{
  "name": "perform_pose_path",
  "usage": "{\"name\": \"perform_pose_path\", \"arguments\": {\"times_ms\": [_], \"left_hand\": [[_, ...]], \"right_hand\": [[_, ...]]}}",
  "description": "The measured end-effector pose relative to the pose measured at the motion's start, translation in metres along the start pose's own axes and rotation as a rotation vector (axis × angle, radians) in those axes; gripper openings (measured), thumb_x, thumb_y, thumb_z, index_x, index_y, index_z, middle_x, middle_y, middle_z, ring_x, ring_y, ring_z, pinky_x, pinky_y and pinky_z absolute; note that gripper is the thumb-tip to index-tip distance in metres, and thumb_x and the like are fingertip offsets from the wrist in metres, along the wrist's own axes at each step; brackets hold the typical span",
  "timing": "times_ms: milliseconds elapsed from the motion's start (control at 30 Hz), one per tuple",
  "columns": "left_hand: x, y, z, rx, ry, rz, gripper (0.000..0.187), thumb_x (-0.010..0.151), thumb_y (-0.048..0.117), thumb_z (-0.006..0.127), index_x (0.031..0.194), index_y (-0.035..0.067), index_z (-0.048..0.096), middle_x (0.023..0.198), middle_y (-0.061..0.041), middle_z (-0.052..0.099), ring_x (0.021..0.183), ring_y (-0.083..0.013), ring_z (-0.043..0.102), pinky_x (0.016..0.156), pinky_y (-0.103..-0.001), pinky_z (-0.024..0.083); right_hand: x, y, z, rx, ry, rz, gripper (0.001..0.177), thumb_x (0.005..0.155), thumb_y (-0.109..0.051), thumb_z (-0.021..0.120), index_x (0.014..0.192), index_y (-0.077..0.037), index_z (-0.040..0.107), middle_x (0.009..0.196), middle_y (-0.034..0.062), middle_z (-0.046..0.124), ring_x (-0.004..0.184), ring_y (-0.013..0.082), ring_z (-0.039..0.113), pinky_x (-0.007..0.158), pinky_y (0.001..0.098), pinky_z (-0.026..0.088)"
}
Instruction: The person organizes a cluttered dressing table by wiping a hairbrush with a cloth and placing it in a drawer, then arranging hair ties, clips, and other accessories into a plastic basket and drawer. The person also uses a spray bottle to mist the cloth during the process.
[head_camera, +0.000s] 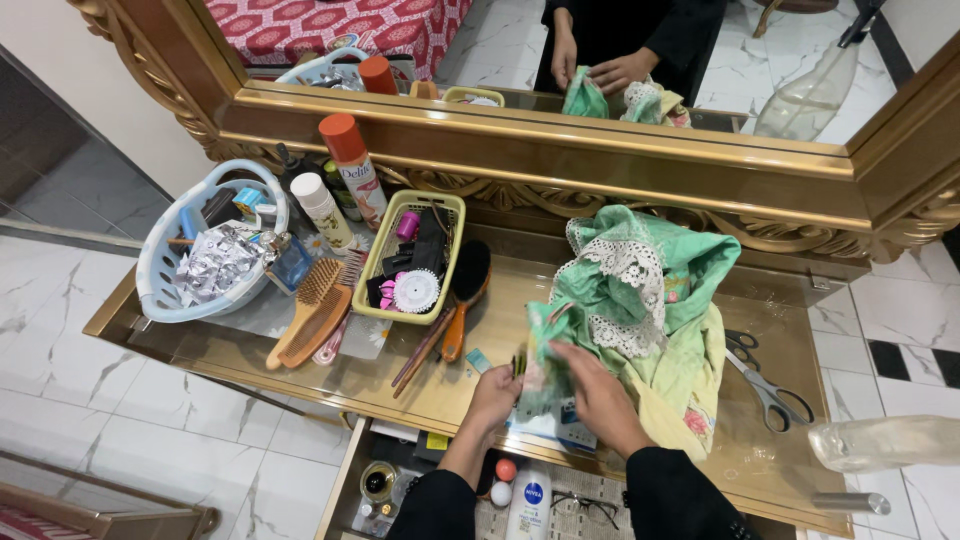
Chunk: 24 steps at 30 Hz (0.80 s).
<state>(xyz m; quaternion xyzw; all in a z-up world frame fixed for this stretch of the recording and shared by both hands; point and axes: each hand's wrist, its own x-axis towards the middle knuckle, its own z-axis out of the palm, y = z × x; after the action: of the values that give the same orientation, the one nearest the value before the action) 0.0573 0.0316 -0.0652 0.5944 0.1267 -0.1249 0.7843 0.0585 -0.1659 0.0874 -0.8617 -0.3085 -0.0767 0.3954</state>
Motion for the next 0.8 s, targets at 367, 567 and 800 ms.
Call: {"name": "perform_pose_path", "arguments": {"times_ms": [367,567,800], "left_hand": [[-0.083,0.104,0.033,0.812,0.149,0.104,0.017,0.082,0.016,0.075,0.094,0.006,0.080,0.084,-0.017,0.076,0.079,-0.0299,0.074,0.074,-0.039,0.057],[-0.084,0.094,0.030,0.552,0.003,0.101,0.015,0.089,0.007,0.068,0.098,0.001,0.078,0.081,-0.009,0.078,0.074,-0.0142,0.074,0.071,-0.029,0.057],[-0.079,0.079,0.018,0.187,-0.193,0.052,0.016,0.099,0.004,0.060,0.103,-0.004,0.074,0.086,-0.005,0.074,0.081,-0.0115,0.068,0.078,-0.027,0.054]], "right_hand": [[-0.004,-0.021,0.002,-0.467,-0.018,-0.356,0.050,0.081,-0.012,0.063,0.131,-0.013,0.065,0.130,0.0006,0.069,0.121,0.0179,0.063,0.098,0.0350,0.048],[-0.007,-0.024,0.008,-0.357,0.099,-0.221,0.045,0.080,-0.014,0.069,0.125,-0.015,0.070,0.111,0.0029,0.076,0.108,0.0209,0.070,0.090,0.0346,0.054],[-0.012,-0.017,0.008,0.015,-0.002,0.206,0.041,0.084,-0.013,0.072,0.125,-0.020,0.074,0.111,0.0075,0.077,0.092,0.0275,0.075,0.079,0.0345,0.058]]}}
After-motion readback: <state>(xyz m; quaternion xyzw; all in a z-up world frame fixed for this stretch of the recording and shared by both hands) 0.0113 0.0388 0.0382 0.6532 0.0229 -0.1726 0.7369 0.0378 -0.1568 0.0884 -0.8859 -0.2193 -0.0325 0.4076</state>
